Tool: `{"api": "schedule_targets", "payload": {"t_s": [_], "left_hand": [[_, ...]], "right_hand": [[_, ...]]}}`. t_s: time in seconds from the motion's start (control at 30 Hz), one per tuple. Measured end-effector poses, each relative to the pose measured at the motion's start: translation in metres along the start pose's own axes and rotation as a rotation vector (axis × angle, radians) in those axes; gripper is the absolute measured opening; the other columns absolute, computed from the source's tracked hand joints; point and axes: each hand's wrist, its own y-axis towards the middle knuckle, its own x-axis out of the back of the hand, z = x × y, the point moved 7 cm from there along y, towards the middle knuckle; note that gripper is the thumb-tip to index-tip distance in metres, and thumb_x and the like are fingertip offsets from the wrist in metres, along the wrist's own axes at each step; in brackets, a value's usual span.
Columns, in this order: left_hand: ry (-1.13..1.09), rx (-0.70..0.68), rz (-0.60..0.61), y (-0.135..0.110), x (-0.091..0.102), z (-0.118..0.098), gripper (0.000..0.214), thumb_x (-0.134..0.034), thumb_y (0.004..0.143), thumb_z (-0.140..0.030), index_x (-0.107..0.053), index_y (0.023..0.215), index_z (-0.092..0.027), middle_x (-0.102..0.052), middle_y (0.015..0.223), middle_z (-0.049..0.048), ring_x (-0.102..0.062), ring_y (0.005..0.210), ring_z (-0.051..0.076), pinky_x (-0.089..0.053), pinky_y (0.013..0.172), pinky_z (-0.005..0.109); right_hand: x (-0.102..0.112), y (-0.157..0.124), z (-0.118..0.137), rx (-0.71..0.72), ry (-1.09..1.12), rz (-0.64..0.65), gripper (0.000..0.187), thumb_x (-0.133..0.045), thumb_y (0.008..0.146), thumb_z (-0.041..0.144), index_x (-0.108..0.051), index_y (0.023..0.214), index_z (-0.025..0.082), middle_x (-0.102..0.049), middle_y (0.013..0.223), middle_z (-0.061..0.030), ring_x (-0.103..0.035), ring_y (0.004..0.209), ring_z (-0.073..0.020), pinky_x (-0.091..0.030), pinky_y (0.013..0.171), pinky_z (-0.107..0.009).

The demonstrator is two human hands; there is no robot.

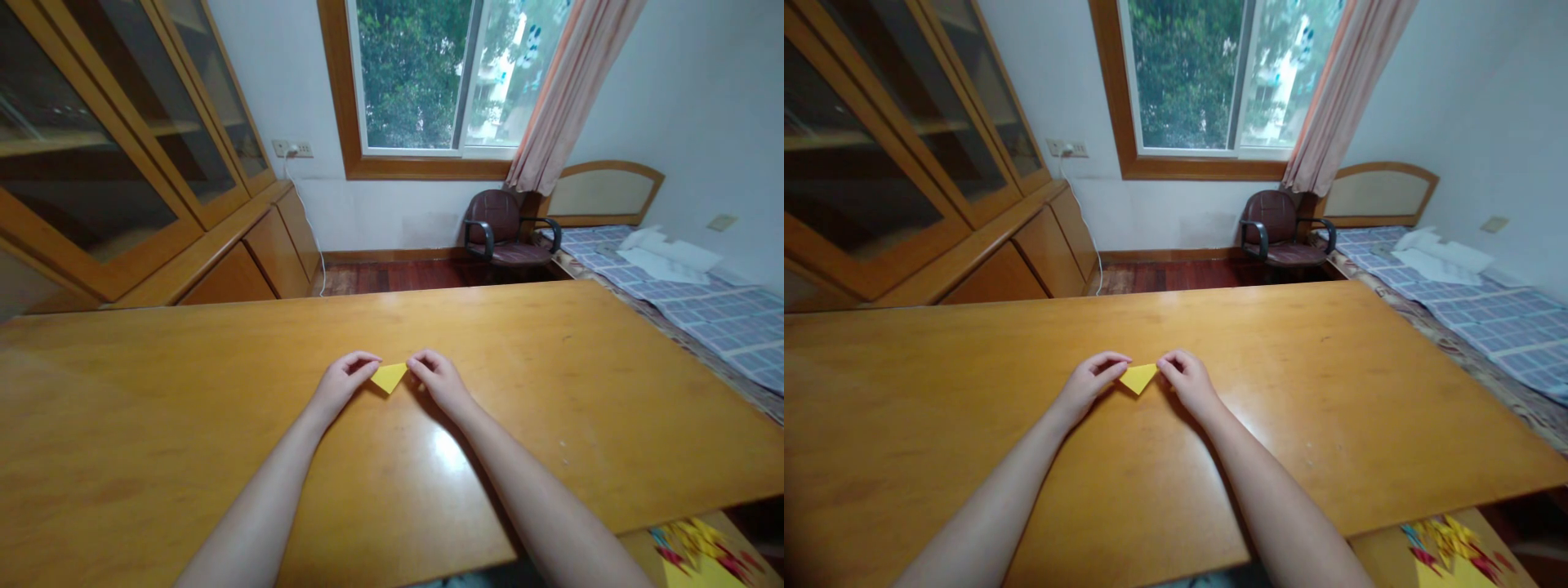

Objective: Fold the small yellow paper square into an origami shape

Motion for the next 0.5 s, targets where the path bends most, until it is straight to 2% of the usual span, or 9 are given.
{"api": "schedule_targets", "payload": {"t_s": [0.2, 0.5], "left_hand": [[0.185, -0.073, 0.109, 0.0, -0.008, -0.006, 0.024, -0.069, 0.076, -0.042, -0.076, 0.074, -0.019, -0.072, 0.079, 0.0054, -0.064, 0.078, 0.022, -0.048, 0.075, 0.031], [0.191, -0.049, 0.129, -0.002, -0.011, -0.008, 0.023, -0.069, 0.076, -0.041, -0.074, 0.07, -0.018, -0.07, 0.075, 0.0047, -0.062, 0.073, 0.021, -0.046, 0.072, 0.029]], "right_hand": [[-0.004, -0.002, 0.008, 0.143, -0.156, 0.042, 0.024, -0.059, 0.089, 0.039, -0.066, 0.079, 0.018, -0.064, 0.077, -0.0031, -0.059, 0.073, -0.0157, -0.046, 0.066, -0.025], [0.003, -0.003, 0.011, 0.161, -0.175, -0.034, 0.023, -0.06, 0.088, 0.036, -0.067, 0.077, 0.018, -0.065, 0.077, -0.0034, -0.06, 0.074, -0.0167, -0.045, 0.069, -0.027]]}}
